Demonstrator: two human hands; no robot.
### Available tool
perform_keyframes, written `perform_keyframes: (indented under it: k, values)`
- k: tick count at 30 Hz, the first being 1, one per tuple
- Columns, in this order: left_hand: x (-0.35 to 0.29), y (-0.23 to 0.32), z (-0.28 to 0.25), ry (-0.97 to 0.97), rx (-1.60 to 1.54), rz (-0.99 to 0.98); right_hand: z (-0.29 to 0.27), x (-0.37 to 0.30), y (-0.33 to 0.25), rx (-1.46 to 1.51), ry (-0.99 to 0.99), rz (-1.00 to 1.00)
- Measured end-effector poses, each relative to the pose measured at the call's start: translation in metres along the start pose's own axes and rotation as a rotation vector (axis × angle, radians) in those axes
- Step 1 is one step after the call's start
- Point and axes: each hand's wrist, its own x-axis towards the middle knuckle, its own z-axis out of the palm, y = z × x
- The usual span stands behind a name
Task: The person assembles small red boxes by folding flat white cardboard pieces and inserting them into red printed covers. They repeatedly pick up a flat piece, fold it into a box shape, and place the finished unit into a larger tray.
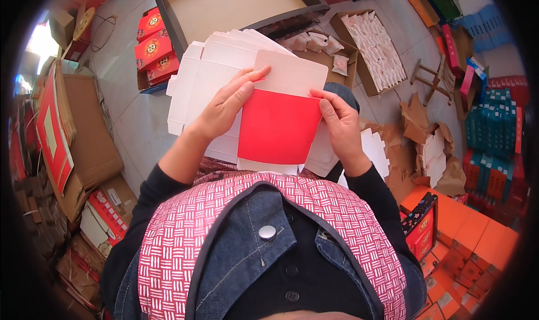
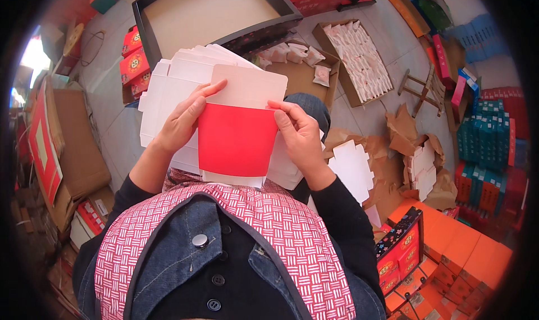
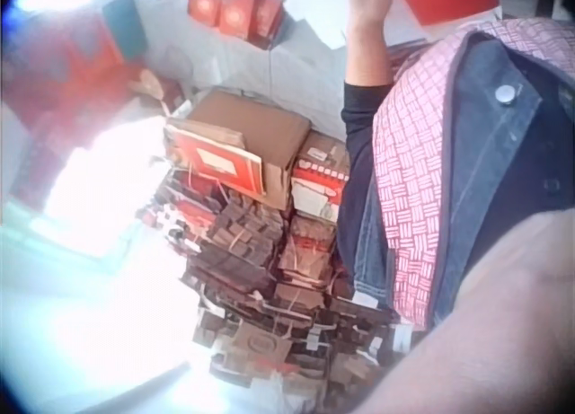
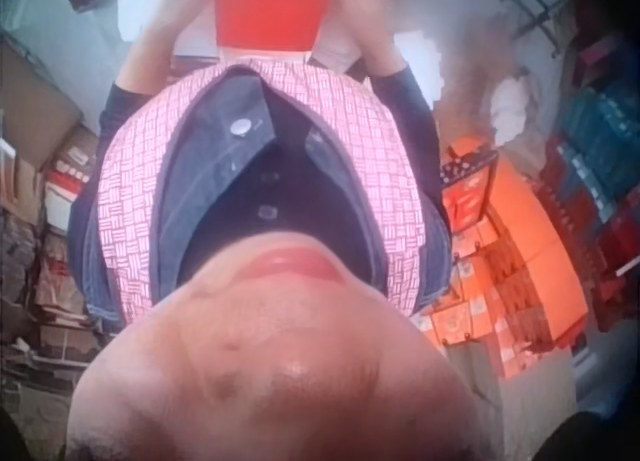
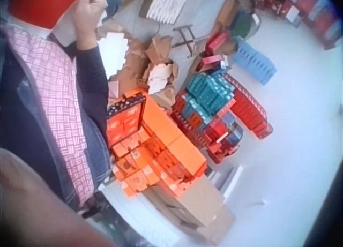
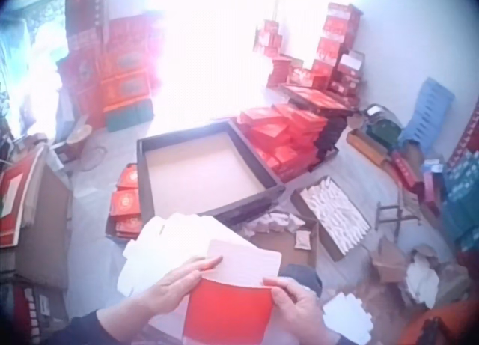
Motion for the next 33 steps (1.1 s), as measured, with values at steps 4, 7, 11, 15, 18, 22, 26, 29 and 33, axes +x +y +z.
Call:
perform_keyframes:
  k: [4,7,11,15,18,22,26,29,33]
  values:
    - [0.008,0.000,-0.004,-0.006,-0.067,0.036,-0.003,0.006,-0.008,0.072,0.024,-0.112]
    - [0.011,0.002,-0.001,0.013,-0.027,0.057,-0.006,0.020,-0.023,0.296,0.023,-0.169]
    - [0.009,0.014,0.004,-0.016,0.038,0.105,-0.022,0.057,-0.067,0.045,-0.265,0.039]
    - [0.009,0.021,0.009,-0.044,0.125,0.215,-0.018,0.082,-0.081,-0.123,-0.591,0.211]
    - [0.008,0.024,0.011,-0.034,0.130,0.186,-0.009,0.085,-0.081,-0.100,-0.649,0.230]
    - [0.005,0.020,0.012,-0.029,-0.009,0.177,-0.002,0.077,-0.082,-0.187,-0.604,0.123]
    - [0.003,0.015,0.012,-0.037,-0.140,0.175,-0.004,0.070,-0.073,-0.303,-0.540,-0.043]
    - [0.004,0.015,0.014,-0.024,-0.160,0.193,-0.002,0.065,-0.074,-0.325,-0.535,-0.166]
    - [0.005,0.015,0.015,-0.015,-0.164,0.195,0.003,0.061,-0.071,-0.416,-0.501,-0.299]
